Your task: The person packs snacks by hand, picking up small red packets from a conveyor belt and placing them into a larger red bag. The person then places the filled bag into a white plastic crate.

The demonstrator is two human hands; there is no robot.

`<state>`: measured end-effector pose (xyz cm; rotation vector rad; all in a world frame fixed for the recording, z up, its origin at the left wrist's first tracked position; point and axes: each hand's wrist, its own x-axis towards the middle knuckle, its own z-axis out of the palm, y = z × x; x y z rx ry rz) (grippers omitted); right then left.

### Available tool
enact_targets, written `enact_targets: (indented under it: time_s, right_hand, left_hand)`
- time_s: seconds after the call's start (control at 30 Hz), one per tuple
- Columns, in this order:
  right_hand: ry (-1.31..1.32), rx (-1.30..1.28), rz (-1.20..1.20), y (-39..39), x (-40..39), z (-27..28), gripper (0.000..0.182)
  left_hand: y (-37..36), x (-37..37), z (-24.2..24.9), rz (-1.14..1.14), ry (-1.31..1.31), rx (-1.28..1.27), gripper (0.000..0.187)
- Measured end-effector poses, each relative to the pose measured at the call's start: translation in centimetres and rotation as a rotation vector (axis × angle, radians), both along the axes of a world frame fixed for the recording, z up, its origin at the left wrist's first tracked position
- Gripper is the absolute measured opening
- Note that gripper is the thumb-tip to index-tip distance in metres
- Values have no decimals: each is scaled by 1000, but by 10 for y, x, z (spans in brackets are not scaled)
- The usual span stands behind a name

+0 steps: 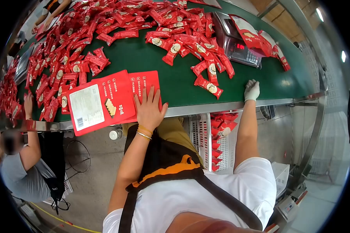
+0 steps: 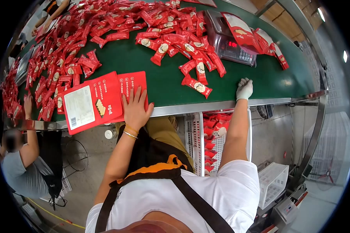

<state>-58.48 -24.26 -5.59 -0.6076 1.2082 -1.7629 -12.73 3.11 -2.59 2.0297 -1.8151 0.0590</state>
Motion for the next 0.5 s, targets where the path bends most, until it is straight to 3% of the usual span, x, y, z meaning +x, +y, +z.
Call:
enact_targets:
  time_s: [0.2,0.33,0.37,0.47,0.5]
  right_hand:
    - [31,-65,-13,12,16,6,35]
    - [196,-6,29,5,13,3,55]
    - [115,55,79,0,18,16,70]
    - [-67,20,327,-23,59,95,104]
    - [-108,38,257,-43,75,123,98]
  left_hand:
    - [-1,-3,2,5,-7,-13,59]
    - [-1,-4,3,17,-14,4,57]
    - [-2,-4,4,14,-16,5,57]
    - [-3,-6,7,25,-33,24,57]
    - [-3,-6,6,30,-32,28,57]
